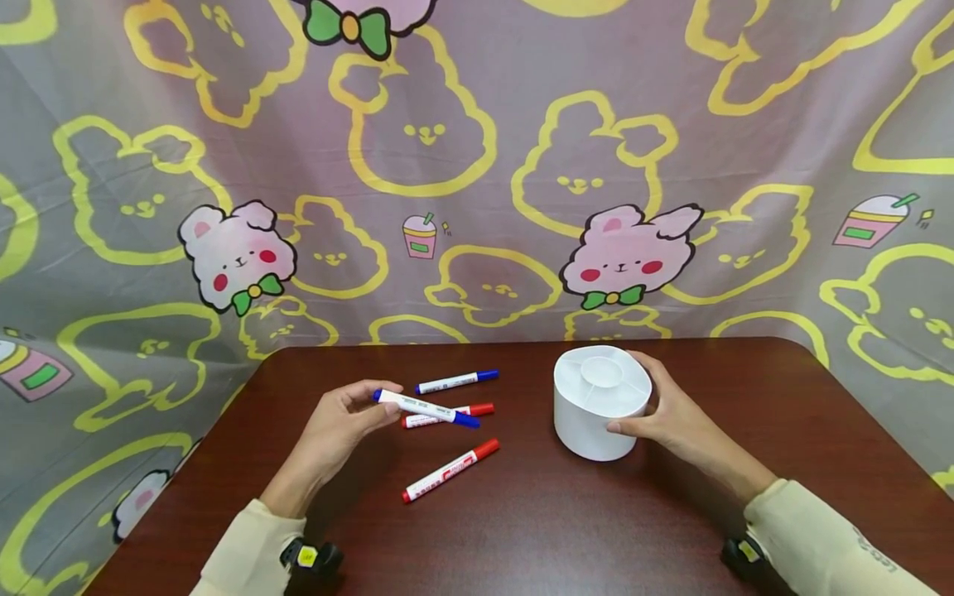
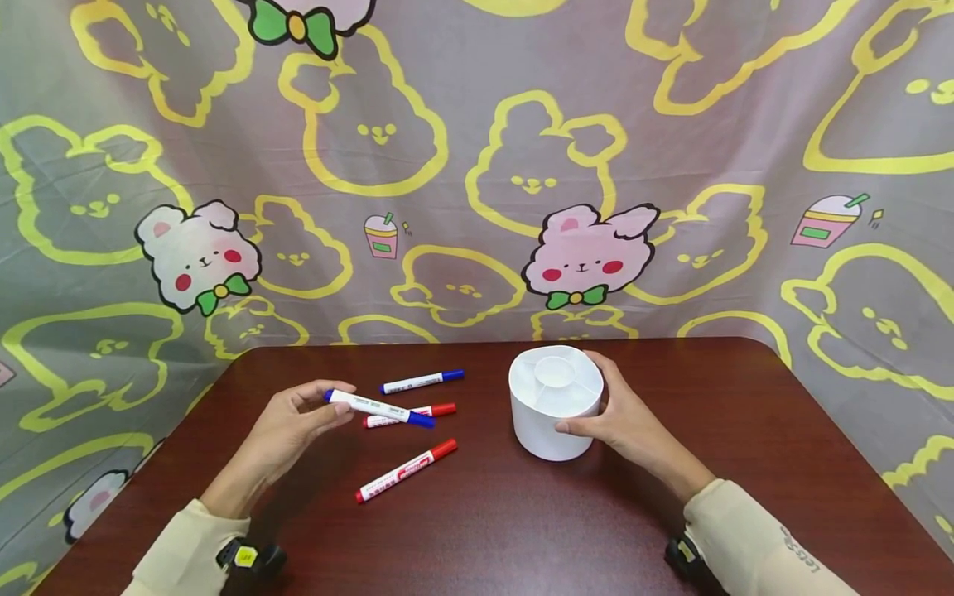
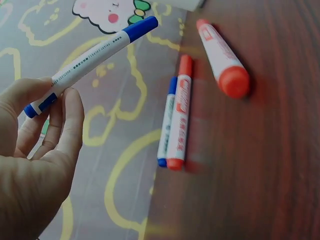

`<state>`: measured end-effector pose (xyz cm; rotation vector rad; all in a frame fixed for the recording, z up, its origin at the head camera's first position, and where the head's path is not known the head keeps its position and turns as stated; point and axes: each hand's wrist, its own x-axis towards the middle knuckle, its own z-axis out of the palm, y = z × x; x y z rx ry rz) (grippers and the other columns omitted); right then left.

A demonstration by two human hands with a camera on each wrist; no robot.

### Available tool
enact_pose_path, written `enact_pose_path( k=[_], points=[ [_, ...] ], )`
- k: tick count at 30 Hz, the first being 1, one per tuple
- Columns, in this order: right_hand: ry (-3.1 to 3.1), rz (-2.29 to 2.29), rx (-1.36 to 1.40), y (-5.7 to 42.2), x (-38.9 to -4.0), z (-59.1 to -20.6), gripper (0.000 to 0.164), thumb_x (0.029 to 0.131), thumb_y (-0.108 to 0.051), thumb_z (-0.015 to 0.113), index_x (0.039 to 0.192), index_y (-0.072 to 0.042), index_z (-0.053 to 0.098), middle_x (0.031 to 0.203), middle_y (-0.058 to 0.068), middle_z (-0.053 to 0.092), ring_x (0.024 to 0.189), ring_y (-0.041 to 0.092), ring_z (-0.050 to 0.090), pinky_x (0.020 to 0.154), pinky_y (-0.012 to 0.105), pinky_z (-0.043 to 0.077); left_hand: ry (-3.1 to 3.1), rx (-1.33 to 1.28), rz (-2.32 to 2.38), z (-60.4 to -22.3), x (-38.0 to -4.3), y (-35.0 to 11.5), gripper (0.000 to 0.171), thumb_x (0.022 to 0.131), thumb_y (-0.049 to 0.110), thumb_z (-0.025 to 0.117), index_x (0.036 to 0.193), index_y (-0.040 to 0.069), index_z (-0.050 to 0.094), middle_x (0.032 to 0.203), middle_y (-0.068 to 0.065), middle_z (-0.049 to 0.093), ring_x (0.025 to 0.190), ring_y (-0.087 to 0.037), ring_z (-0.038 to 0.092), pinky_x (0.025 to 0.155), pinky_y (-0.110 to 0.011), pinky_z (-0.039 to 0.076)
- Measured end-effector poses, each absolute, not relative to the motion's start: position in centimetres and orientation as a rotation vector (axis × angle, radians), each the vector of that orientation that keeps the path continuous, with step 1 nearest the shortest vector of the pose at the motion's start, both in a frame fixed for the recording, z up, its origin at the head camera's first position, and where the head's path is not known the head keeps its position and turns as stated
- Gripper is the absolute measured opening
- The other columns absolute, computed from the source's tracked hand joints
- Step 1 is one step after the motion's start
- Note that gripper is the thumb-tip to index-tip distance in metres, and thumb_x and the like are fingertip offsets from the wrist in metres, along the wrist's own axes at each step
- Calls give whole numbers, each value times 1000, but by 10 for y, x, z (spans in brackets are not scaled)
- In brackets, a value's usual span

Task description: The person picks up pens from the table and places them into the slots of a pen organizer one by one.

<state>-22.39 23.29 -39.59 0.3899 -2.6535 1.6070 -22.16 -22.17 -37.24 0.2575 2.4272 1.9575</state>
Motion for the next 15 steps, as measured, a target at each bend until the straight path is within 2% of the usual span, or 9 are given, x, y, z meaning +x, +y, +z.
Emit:
enact_pose_path(
  k=[5, 10, 15],
  points=[
    [-2646, 1602, 397, 232, -223, -396, 107, 82, -20, 91, 162, -10, 21, 155, 18, 41, 132, 35, 49, 103, 40, 44, 2383, 298, 1996, -360, -222, -212, 31, 95, 7, 76, 123, -4, 69, 103, 2, 74, 93, -12, 73, 87, -26, 61],
    [-2643, 1606, 396, 232, -224, -396, 107, 82, -20, 91, 162, -10, 21, 156, 18, 41, 133, 36, 47, 106, 49, 41, 2308, 393, 2071, -349, -223, -197, 33, 95, 2, 74, 125, -11, 65, 102, 2, 74, 94, -11, 73, 90, -29, 62],
    [-2638, 1622, 396, 232, -224, -395, 107, 81, -19, 91, 162, -9, 21, 156, 19, 40, 134, 37, 46, 107, 52, 40, 2209, 456, 2143, -342, -228, -181, 35, 96, -4, 70, 128, -16, 61, 104, 2, 75, 96, -12, 75, 91, -33, 62]
  ],
)
